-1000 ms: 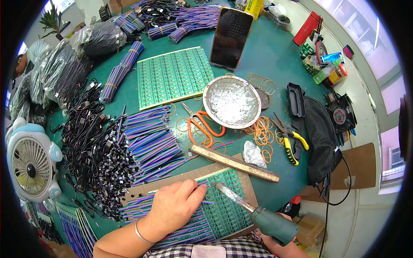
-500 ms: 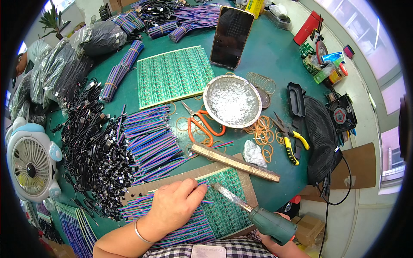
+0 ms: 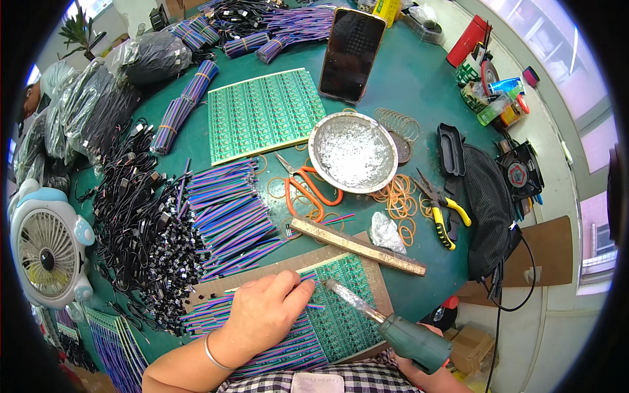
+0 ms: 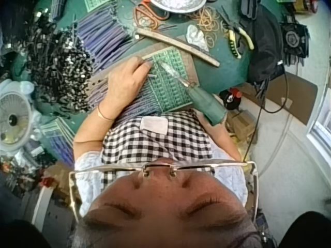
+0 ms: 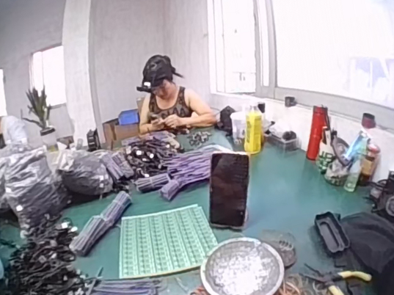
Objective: The person aligns multi-colored wires onto circuit boards by hand and solders them in place using a soldering tool.
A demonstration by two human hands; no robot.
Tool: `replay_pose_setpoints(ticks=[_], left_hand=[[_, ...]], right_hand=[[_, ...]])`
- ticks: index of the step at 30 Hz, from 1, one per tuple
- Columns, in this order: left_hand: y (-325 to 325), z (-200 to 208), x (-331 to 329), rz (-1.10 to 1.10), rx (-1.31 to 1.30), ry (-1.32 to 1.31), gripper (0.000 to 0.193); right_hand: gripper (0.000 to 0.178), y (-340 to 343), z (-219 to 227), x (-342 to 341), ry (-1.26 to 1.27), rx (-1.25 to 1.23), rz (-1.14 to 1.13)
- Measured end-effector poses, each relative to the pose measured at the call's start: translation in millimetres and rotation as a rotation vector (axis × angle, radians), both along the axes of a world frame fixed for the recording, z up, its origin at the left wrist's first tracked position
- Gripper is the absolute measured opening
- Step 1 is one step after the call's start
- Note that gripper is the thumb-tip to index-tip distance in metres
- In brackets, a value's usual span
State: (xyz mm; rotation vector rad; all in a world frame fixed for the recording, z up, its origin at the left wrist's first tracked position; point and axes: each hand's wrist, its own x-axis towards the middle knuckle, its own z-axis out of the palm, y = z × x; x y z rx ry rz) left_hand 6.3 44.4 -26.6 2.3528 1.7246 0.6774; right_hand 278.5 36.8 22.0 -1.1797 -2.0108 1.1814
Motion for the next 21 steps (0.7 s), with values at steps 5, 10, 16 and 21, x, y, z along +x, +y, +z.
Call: replay_pose_setpoints(ticks=[5,10,16,21], left_hand=[[-0.2,0.4,0.6,0.001,0.006,0.003,0.022],[0.8,4.3,2.7,0.021,-0.008,-0.018,0.027],[1.1,4.4,2.5,0.021,-0.012,-0.020,0.025],[1.7,4.6,2.1,0.013,-0.009,-0.027,0.025]], right_hand=[[0.048,0.2,1.4,-0.7,0.008,0.007,0.005],[0.048,0.6,3.0,-1.3,0.016,0.015,0.010],[0.048,-0.1,1.1,1.1,0.026,0.022,0.019],[0.044,-13.2,-12.1,18.4,0.060,-0.105,-0.074]])
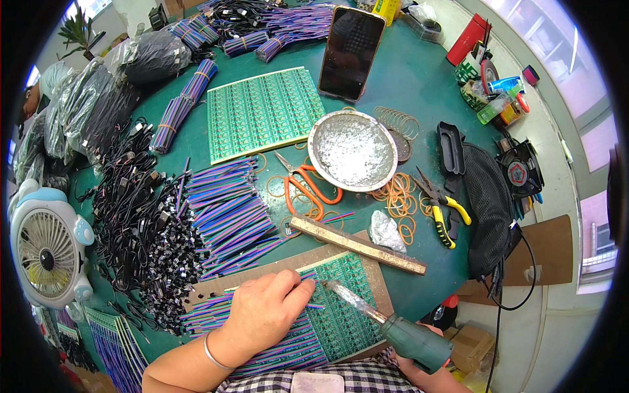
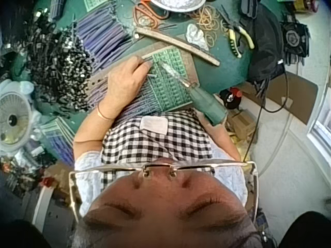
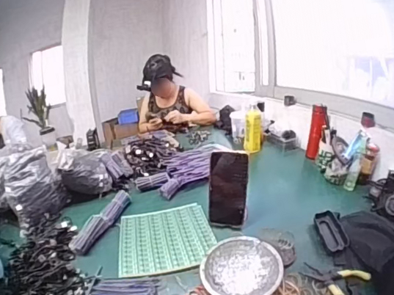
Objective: The person aligns multi-colored wires onto circuit boards by hand and solders them in place using a soldering tool.
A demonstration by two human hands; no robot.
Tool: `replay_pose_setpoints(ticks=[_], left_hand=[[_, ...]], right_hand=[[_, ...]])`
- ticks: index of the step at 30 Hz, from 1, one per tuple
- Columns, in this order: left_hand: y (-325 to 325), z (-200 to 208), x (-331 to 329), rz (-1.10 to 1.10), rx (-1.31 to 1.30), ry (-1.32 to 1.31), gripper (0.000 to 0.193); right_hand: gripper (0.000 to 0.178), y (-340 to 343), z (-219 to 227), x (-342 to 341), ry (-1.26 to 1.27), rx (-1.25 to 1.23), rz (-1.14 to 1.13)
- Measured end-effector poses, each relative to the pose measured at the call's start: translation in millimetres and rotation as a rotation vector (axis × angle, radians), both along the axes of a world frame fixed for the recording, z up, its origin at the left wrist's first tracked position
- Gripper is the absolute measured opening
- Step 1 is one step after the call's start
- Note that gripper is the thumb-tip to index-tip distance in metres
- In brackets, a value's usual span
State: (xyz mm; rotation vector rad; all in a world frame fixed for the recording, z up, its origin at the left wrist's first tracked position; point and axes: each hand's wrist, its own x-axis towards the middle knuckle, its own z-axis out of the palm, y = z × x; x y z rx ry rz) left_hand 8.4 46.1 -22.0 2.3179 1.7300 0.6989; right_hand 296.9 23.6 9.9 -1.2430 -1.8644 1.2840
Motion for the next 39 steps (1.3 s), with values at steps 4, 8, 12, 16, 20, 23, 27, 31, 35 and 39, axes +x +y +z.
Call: replay_pose_setpoints(ticks=[4,8,12,16,20,23,27,31,35,39], left_hand=[[-0.9,1.7,0.2,0.006,0.014,0.000,0.026],[-2.2,0.0,1.3,0.007,0.009,0.005,0.025],[-2.7,10.7,3.0,0.006,-0.104,-0.030,0.030],[-7.9,6.6,-5.5,-0.033,-0.141,-0.143,0.034],[-15.1,36.7,-8.0,0.023,0.103,-0.117,0.030],[-18.0,48.1,6.9,0.105,-0.030,-0.099,0.029],[-12.2,23.7,12.4,0.081,-0.085,-0.093,0.023],[-10.5,6.8,11.5,0.043,0.022,-0.050,0.018],[-9.6,0.5,8.7,0.009,0.010,-0.003,0.020],[-9.7,-1.8,7.9,0.005,0.002,0.004,0.021]], right_hand=[[0.041,-2.0,-8.9,-4.0,0.038,-0.103,-0.065],[0.040,-4.1,-16.5,1.2,0.075,-0.207,-0.133],[0.041,-11.9,-26.9,7.3,0.126,-0.302,-0.182],[0.040,-19.2,-34.7,14.9,0.159,-0.258,-0.174],[0.034,-28.6,-31.6,20.8,0.092,-0.279,-0.188],[0.032,-22.4,-27.7,16.6,0.041,-0.200,-0.141],[0.045,-6.3,-25.2,10.2,0.021,0.107,0.110],[0.034,-2.4,-20.0,5.7,-0.083,0.136,0.113],[0.022,0.6,-14.6,1.5,-0.224,0.175,0.115],[0.014,-1.8,-18.7,1.1,-0.129,0.021,0.024]])
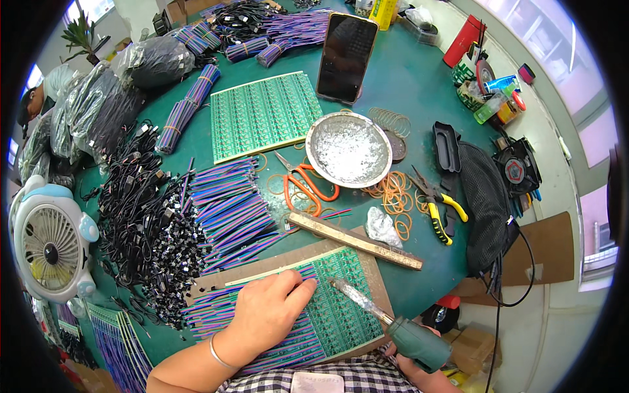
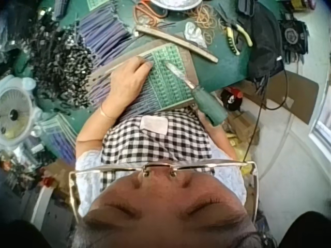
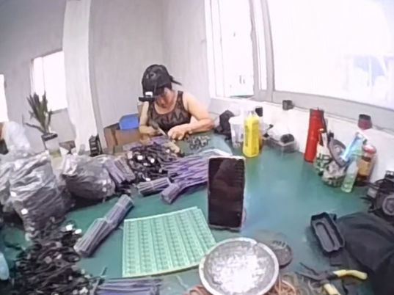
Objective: The person aligns multi-colored wires onto circuit boards by hand and solders them in place using a soldering tool.
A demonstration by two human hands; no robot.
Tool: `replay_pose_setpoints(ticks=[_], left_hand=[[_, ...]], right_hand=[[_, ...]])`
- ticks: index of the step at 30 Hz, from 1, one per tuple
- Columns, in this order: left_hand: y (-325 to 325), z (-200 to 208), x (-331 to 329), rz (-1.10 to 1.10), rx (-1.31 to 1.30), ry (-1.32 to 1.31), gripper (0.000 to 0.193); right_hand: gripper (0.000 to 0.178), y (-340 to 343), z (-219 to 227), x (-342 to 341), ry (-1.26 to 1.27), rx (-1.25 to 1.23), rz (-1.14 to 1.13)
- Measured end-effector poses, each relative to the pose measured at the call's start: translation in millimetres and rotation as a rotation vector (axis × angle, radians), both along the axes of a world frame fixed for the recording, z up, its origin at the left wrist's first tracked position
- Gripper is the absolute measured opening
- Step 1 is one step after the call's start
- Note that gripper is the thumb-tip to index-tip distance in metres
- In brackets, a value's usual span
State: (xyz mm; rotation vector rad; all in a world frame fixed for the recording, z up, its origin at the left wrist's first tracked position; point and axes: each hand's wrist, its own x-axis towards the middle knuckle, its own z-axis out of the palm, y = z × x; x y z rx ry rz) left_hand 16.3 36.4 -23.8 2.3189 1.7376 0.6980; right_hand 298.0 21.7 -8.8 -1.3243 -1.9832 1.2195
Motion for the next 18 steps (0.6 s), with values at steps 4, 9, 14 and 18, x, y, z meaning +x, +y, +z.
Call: replay_pose_setpoints(ticks=[4,9,14,18], left_hand=[[-0.1,-1.7,-1.0,-0.004,0.006,-0.004,0.021],[-0.6,-2.2,-0.6,-0.005,0.008,-0.010,0.021],[-0.8,-3.5,-0.4,0.005,0.014,-0.019,0.021],[-0.2,-3.4,-0.3,0.009,0.022,-0.011,0.021]], right_hand=[[0.015,2.9,-2.6,4.4,-0.125,0.013,0.108],[0.012,3.7,3.5,-2.9,-0.054,-0.007,0.082],[0.011,2.5,8.4,-9.3,-0.043,-0.066,0.035],[0.011,12.0,16.9,-17.6,-0.189,0.184,0.125]])
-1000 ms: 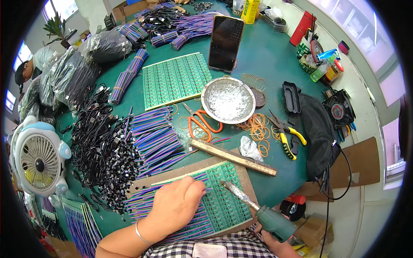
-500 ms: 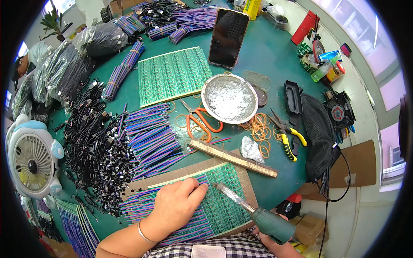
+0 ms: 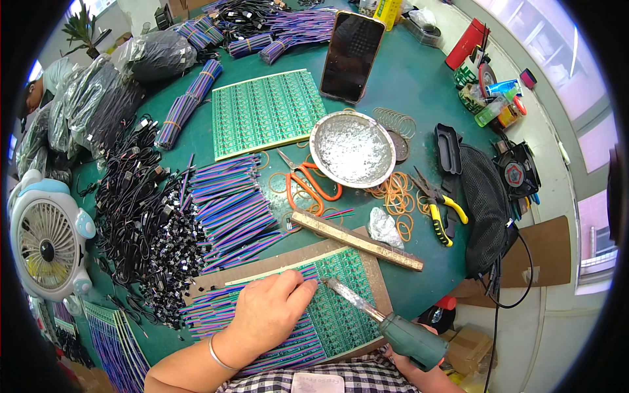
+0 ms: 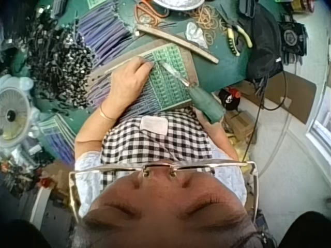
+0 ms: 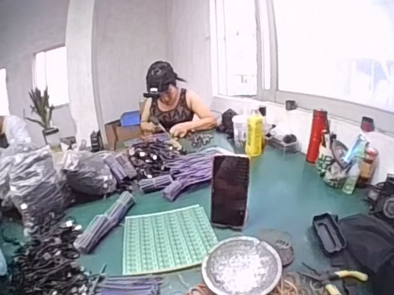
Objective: The person aligns multi-colored wires onto circuit boards by hand and solders them in place using a soldering tool.
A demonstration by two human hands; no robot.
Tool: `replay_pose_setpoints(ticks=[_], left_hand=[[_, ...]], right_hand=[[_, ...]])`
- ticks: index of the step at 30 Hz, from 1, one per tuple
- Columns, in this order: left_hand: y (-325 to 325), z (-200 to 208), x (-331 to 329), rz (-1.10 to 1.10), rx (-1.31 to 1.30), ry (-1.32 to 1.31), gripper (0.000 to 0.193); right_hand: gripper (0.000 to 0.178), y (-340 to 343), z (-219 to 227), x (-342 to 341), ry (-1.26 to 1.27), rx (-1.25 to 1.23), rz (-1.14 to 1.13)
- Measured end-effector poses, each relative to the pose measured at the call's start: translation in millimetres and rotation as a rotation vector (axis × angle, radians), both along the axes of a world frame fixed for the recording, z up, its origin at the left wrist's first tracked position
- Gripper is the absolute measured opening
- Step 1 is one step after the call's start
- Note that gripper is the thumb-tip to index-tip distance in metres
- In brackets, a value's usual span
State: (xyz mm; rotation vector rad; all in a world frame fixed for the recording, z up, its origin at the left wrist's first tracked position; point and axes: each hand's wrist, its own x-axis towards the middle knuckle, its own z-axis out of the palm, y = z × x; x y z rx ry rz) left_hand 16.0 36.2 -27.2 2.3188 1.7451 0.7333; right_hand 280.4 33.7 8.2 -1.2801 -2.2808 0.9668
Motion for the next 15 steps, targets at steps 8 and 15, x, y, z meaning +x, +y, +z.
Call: replay_pose_setpoints(ticks=[8,15], left_hand=[[0.6,0.5,0.6,0.009,0.003,0.006,0.021],[1.7,-0.4,0.6,0.016,0.024,-0.025,0.020]], right_hand=[[0.009,-4.3,0.7,3.9,0.105,-0.183,-0.090],[0.013,-9.0,-0.7,7.7,0.139,-0.239,-0.125]])
